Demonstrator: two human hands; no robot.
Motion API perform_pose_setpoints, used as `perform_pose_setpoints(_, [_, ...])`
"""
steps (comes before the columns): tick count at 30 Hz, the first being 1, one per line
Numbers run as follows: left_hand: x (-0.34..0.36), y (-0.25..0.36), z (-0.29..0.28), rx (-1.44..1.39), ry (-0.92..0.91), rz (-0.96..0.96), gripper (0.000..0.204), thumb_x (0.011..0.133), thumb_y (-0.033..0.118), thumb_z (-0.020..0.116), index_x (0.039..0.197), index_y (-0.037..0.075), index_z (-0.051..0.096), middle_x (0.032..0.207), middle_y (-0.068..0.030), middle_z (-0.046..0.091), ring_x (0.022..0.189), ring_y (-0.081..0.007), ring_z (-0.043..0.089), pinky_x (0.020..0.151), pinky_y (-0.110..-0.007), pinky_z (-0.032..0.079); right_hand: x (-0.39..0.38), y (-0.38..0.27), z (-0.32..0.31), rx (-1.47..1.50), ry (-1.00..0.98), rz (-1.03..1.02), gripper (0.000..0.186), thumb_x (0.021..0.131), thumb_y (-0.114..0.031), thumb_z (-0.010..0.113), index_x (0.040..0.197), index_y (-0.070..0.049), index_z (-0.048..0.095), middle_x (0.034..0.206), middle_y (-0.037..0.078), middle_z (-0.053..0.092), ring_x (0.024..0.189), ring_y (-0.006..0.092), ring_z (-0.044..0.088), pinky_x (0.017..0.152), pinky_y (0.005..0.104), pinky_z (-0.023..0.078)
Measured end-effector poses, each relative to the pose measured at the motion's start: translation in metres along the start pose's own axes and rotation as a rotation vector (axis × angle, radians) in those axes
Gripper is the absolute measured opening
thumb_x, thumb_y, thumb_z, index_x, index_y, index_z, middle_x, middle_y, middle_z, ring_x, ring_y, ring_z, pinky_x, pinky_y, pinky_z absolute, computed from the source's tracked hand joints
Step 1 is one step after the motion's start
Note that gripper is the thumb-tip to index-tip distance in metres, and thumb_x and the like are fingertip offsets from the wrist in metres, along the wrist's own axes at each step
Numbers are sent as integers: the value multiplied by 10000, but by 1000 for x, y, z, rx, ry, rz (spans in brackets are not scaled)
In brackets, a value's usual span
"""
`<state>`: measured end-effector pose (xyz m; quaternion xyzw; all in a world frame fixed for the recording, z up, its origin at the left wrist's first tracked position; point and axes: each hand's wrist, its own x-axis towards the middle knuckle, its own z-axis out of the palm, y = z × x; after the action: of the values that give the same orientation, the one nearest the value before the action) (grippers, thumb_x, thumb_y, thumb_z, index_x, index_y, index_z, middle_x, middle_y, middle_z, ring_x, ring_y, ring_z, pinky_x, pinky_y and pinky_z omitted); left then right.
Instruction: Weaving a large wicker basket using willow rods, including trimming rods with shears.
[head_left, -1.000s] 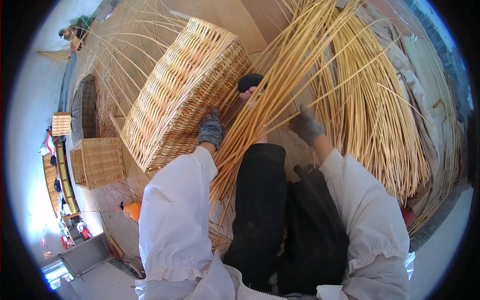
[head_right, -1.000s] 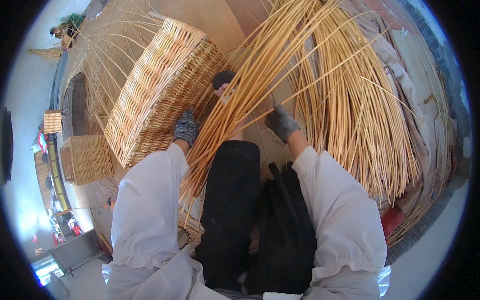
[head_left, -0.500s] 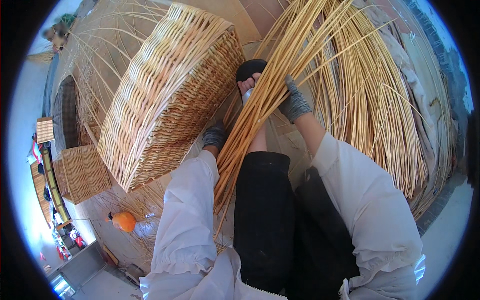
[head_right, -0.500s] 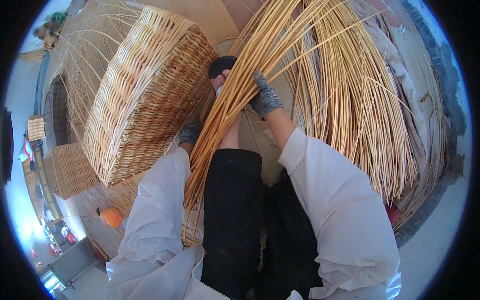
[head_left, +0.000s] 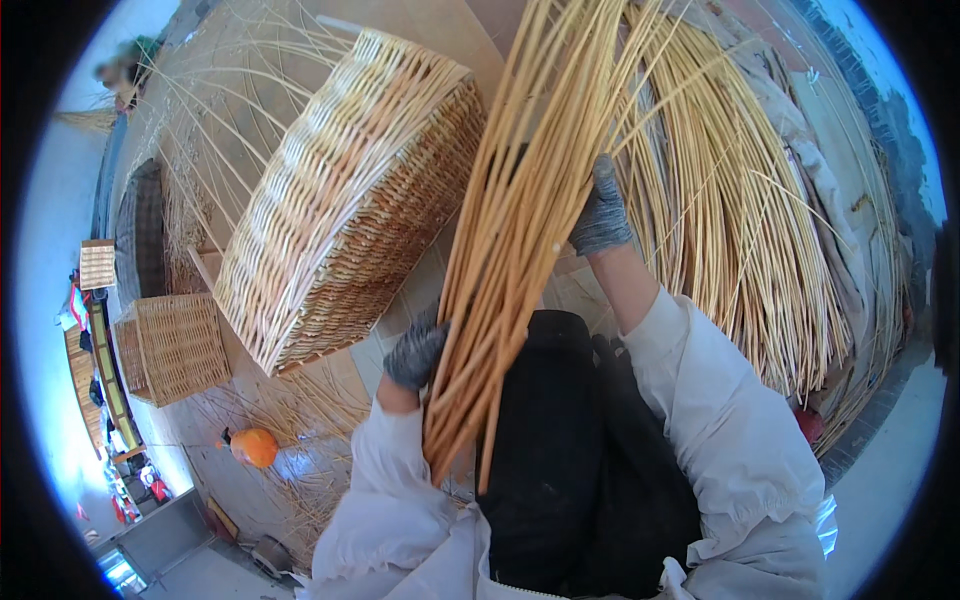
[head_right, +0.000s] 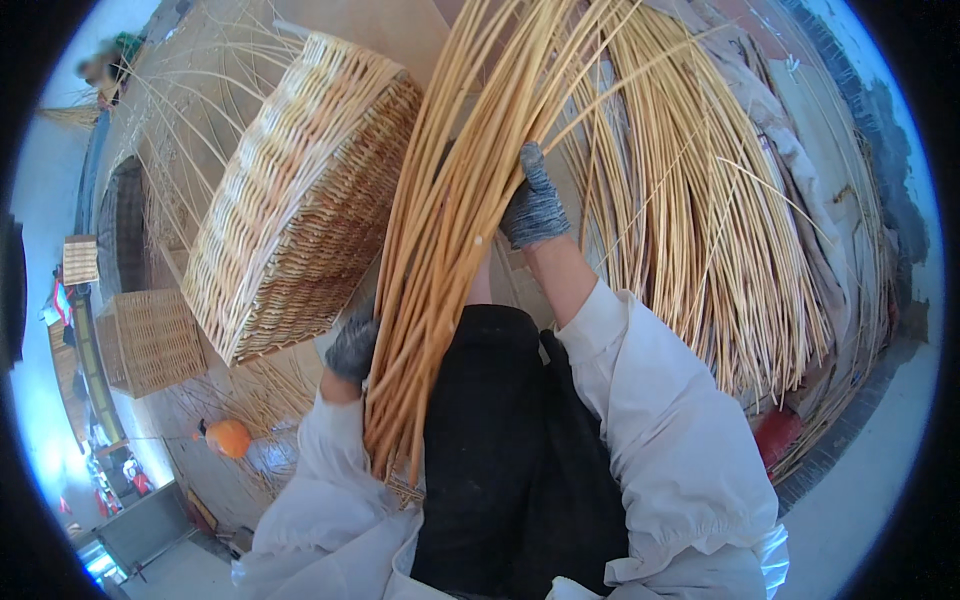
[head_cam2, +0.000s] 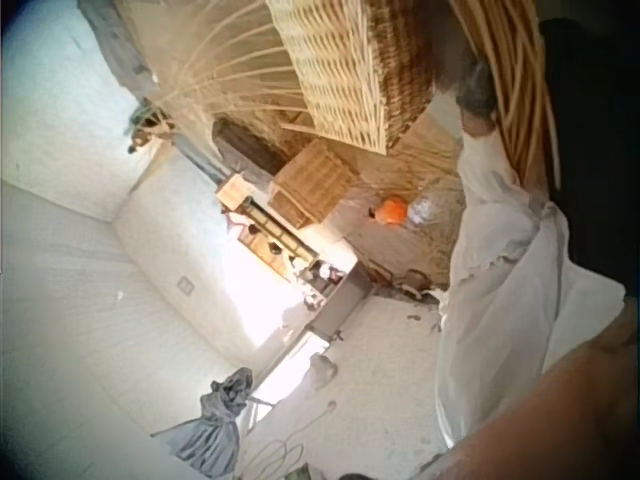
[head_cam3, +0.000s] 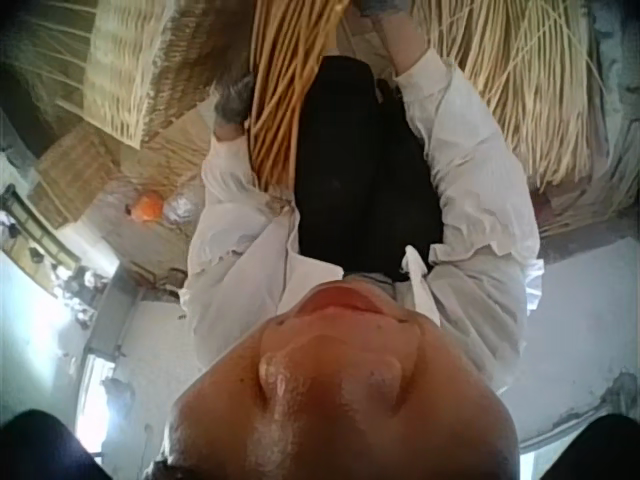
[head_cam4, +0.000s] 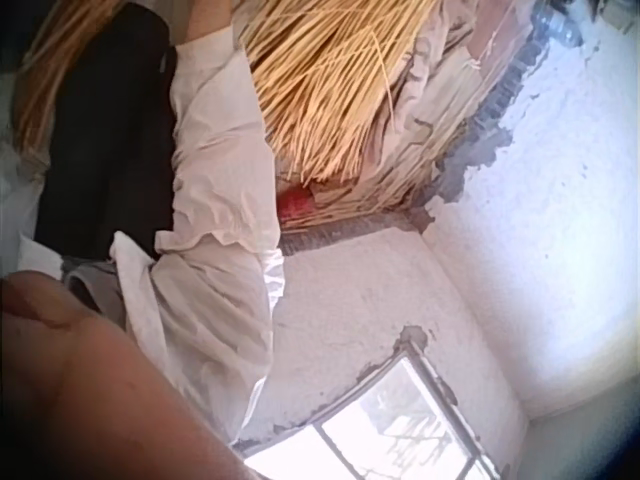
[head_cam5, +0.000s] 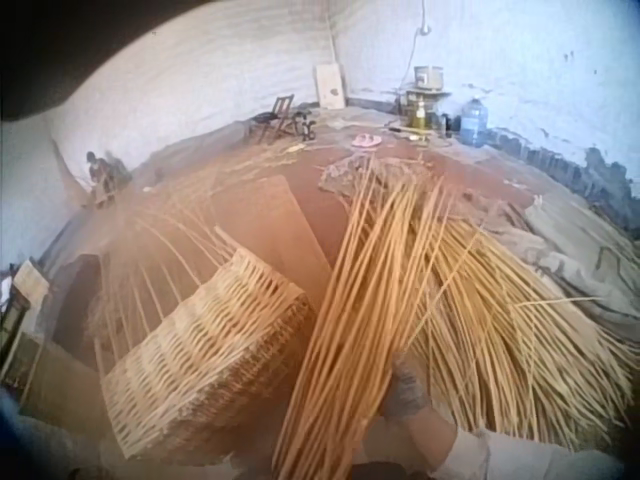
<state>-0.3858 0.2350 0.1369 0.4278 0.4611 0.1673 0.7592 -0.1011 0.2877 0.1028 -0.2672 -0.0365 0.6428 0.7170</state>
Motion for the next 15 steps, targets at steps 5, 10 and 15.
perform_pose_setpoints(5, [-96,75,92,-328,-107,180,1067,657,449,794,1430,-8,217,1394,-146,391,1257,-229,406,1075,-340,287,-37,-41,74,-107,-196,16,859,705,-528,738,1328,-28,421,1230,164,546,1125,302,540,947,414,470])
perform_pose_setpoints(10, [-177,109,168,294,54,435,1204,573,441,847,1431,-18,139,1360,-200,406,1265,-276,408,1069,-367,317,-115,-77,139,-40,-500,38,935,703,-558,706,1370,-11,346,1312,196,470,1123,306,545,875,454,522])
perform_pose_setpoints(15, [-241,87,197,734,200,528,1109,573,397,825,1401,-22,217,1312,-271,423,1208,-377,455,1028,-406,370,-209,-92,178,327,-720,221,703,788,-395,692,1297,4,416,1154,155,567,1030,283,585,846,445,535])
